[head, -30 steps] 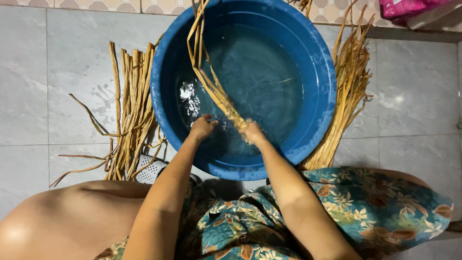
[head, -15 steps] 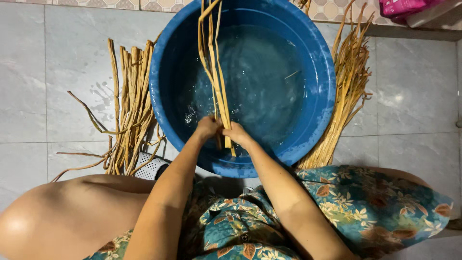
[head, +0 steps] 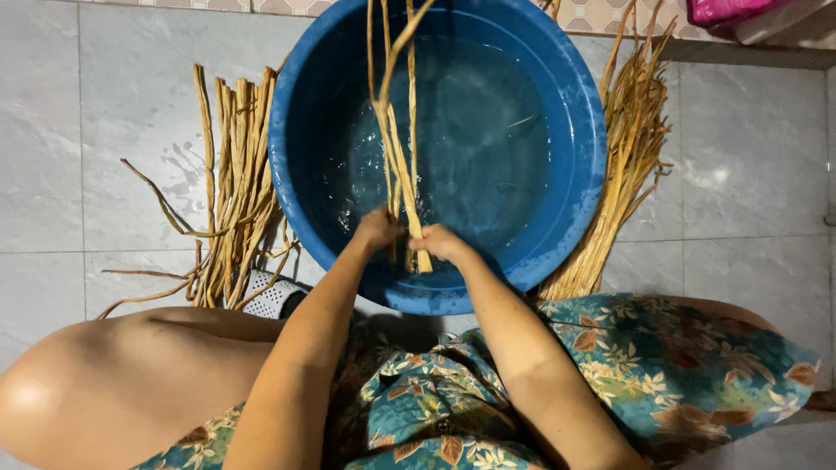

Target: The person sits on the floor and repeatedly submerges bundles of dried sticks into a blue basin of water, then removes them and places them on the floor. The process is repeated multiple times with different bundles.

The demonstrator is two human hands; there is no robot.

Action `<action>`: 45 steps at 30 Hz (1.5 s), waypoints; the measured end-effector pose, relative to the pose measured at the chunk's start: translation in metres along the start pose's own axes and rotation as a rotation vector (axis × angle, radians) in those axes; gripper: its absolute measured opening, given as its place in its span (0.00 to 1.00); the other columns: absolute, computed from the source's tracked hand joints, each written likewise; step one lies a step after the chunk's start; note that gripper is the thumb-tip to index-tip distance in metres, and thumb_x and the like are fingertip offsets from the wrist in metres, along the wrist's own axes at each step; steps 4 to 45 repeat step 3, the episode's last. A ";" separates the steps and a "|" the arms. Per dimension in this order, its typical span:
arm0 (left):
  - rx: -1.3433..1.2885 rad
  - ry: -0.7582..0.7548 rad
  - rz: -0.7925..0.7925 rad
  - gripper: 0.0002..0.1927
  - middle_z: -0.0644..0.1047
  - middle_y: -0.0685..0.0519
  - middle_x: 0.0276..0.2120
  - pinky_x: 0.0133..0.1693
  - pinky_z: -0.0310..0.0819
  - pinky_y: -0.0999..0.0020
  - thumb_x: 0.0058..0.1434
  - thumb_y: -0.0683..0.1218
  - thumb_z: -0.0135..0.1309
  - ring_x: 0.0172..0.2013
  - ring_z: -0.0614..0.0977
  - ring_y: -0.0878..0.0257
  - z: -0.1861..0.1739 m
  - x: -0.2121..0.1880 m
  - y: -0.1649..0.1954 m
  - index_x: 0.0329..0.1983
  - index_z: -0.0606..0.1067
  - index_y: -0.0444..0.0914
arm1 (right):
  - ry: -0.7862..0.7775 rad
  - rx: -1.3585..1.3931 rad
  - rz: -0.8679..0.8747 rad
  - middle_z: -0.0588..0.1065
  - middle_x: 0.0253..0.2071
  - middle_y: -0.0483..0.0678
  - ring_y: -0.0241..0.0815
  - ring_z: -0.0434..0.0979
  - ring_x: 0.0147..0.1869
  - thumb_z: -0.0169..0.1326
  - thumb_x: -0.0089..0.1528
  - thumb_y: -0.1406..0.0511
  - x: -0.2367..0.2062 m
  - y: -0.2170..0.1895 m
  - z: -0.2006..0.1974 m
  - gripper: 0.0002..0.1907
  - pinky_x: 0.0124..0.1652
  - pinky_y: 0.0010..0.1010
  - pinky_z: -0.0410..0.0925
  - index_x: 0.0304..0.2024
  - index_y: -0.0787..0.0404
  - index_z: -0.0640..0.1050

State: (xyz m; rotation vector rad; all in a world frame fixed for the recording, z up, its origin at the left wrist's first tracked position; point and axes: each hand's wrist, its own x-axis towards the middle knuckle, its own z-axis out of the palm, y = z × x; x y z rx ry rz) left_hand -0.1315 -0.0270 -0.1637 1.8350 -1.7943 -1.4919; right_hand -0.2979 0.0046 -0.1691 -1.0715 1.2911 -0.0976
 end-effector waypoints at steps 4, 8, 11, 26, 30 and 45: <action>0.487 -0.525 0.008 0.28 0.84 0.44 0.48 0.48 0.78 0.54 0.62 0.65 0.59 0.47 0.84 0.48 0.015 0.008 -0.002 0.51 0.86 0.40 | -0.092 -0.018 0.113 0.75 0.31 0.51 0.39 0.69 0.27 0.64 0.66 0.61 0.000 0.026 0.005 0.15 0.28 0.37 0.65 0.44 0.68 0.81; 0.487 -0.525 0.008 0.28 0.84 0.44 0.48 0.48 0.78 0.54 0.62 0.65 0.59 0.47 0.84 0.48 0.015 0.008 -0.002 0.51 0.86 0.40 | -0.092 -0.018 0.113 0.75 0.31 0.51 0.39 0.69 0.27 0.64 0.66 0.61 0.000 0.026 0.005 0.15 0.28 0.37 0.65 0.44 0.68 0.81; 0.487 -0.525 0.008 0.28 0.84 0.44 0.48 0.48 0.78 0.54 0.62 0.65 0.59 0.47 0.84 0.48 0.015 0.008 -0.002 0.51 0.86 0.40 | -0.092 -0.018 0.113 0.75 0.31 0.51 0.39 0.69 0.27 0.64 0.66 0.61 0.000 0.026 0.005 0.15 0.28 0.37 0.65 0.44 0.68 0.81; 0.487 -0.525 0.008 0.28 0.84 0.44 0.48 0.48 0.78 0.54 0.62 0.65 0.59 0.47 0.84 0.48 0.015 0.008 -0.002 0.51 0.86 0.40 | -0.092 -0.018 0.113 0.75 0.31 0.51 0.39 0.69 0.27 0.64 0.66 0.61 0.000 0.026 0.005 0.15 0.28 0.37 0.65 0.44 0.68 0.81; 0.487 -0.525 0.008 0.28 0.84 0.44 0.48 0.48 0.78 0.54 0.62 0.65 0.59 0.47 0.84 0.48 0.015 0.008 -0.002 0.51 0.86 0.40 | -0.092 -0.018 0.113 0.75 0.31 0.51 0.39 0.69 0.27 0.64 0.66 0.61 0.000 0.026 0.005 0.15 0.28 0.37 0.65 0.44 0.68 0.81; 0.487 -0.525 0.008 0.28 0.84 0.44 0.48 0.48 0.78 0.54 0.62 0.65 0.59 0.47 0.84 0.48 0.015 0.008 -0.002 0.51 0.86 0.40 | -0.092 -0.018 0.113 0.75 0.31 0.51 0.39 0.69 0.27 0.64 0.66 0.61 0.000 0.026 0.005 0.15 0.28 0.37 0.65 0.44 0.68 0.81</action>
